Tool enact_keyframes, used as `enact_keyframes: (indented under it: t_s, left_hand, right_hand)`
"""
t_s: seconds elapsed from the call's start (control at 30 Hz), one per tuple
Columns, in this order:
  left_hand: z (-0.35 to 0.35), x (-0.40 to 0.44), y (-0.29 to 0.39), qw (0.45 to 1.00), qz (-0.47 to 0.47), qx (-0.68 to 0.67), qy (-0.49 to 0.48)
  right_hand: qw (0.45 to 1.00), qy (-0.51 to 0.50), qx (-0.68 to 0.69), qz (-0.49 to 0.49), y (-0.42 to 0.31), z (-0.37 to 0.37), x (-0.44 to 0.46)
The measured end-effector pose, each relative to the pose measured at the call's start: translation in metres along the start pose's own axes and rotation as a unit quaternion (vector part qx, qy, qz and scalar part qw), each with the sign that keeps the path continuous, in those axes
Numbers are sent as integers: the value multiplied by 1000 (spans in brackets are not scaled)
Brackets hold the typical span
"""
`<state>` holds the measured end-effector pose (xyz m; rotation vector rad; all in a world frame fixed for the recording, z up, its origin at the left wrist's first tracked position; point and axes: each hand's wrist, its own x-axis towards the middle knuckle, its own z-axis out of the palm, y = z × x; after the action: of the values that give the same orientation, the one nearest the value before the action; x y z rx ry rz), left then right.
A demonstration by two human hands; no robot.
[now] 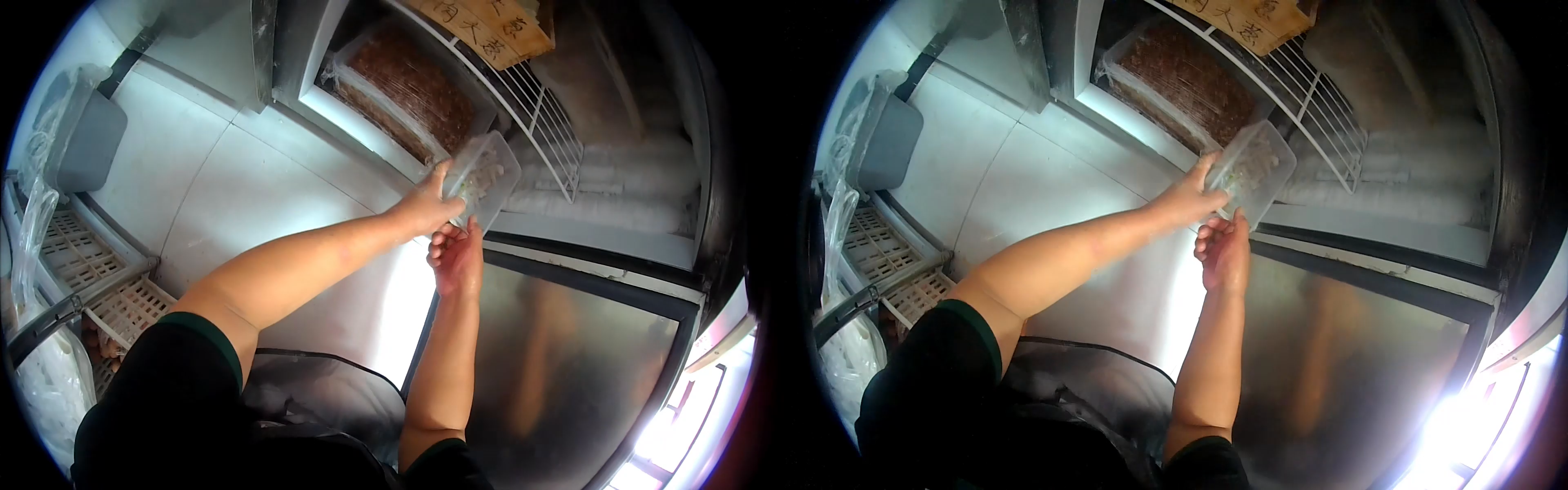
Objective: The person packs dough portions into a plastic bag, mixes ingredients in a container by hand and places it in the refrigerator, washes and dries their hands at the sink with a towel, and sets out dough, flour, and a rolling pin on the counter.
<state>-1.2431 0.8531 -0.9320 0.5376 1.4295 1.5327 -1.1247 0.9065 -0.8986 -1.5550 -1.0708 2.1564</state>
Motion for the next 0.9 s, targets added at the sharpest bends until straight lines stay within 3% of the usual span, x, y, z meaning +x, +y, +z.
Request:
enact_keyframes:
  t_s: [0.13, 0.23, 0.47, 0.53, 0.63, 0.83, 0.9]
  left_hand:
    - [6, 0, 22, 995, -46, -67, -54]
    - [11, 23, -9, 998, 24, 2, 60]
    - [-23, 41, -22, 976, -55, 27, 209]
    - [-31, 39, -7, 977, -79, -12, 199]
    - [-40, 65, -19, 973, -64, -133, 175]
    - [-42, 71, -10, 963, -34, -227, 140]
    - [-47, 81, -15, 966, -24, -222, 130]
  right_hand:
    - [995, -6, 98, 25, -13, -17, 37]
    - [996, 9, 90, 21, -30, -26, 66]
    - [994, 85, 65, 20, -50, -35, 133]
    - [996, 61, 8, 69, -49, -48, 164]
    - [992, 43, 37, 114, -39, -60, 196]
    - [993, -1, 105, 57, -28, -51, 211]
    - [998, 25, 54, 19, -26, -38, 200]
